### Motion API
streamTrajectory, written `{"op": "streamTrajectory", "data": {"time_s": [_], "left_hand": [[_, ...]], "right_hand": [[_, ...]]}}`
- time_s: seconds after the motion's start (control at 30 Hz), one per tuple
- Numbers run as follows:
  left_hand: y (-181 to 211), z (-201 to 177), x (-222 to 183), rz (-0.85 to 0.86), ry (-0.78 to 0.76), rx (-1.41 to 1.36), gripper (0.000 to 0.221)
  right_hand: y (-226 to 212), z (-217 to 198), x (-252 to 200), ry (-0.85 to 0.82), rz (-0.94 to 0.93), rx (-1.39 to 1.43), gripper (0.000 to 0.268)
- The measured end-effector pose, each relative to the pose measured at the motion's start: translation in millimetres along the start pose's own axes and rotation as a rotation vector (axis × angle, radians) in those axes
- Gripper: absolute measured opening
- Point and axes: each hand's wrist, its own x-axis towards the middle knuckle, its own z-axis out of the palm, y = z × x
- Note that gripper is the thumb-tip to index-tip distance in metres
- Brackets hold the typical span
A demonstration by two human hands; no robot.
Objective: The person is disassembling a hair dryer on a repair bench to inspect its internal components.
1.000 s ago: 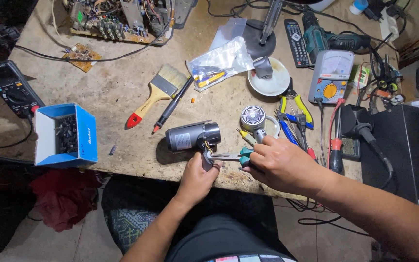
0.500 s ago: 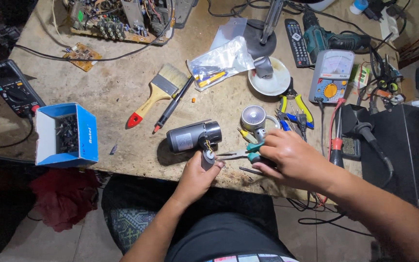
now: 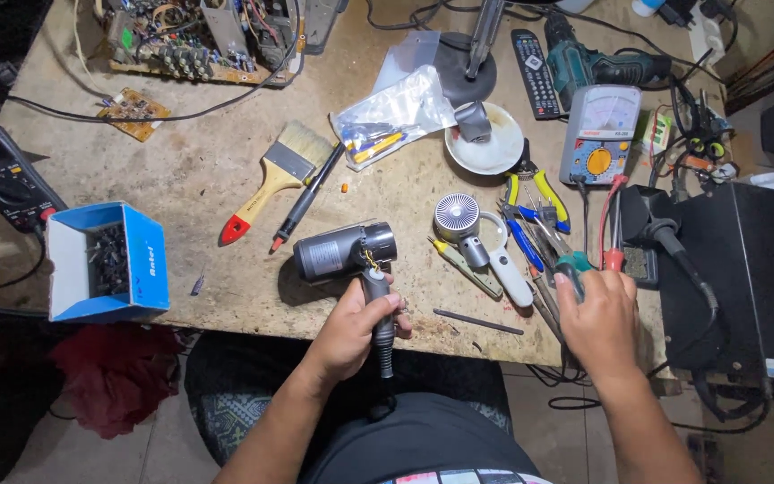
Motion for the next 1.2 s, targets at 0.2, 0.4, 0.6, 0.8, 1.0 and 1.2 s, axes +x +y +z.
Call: {"op": "streamTrajectory", "data": {"time_s": [0.2,0.4,0.6,0.8,1.0,1.2], "left_hand": [[1,0,4,-0.051,-0.064,-0.155,0.039],[9,3,-1,-0.05,-0.115,-0.229,0.034],[17,-6,0,-0.102,-0.194,-0.318,0.037],[18,-12,0,-0.137,-0.235,-0.376,0.041],[16,-15,3,-0.115,-0.227,-0.308,0.045],[9,-12,2,-0.135,-0.128,-0.29,0.047]], "right_hand": [[-17,12,-2,0.031,-0.02,-0.088,0.041],[-23,3,-1,-0.004,0.044,-0.083,0.039],[-41,-32,9,0.088,0.02,-0.051,0.029],[-66,-40,30,-0.041,0.049,0.37,0.018],[-88,-48,54,-0.07,-0.04,0.514,0.019],[-144,-50,110,-0.419,-0.217,0.395,0.079]]}}
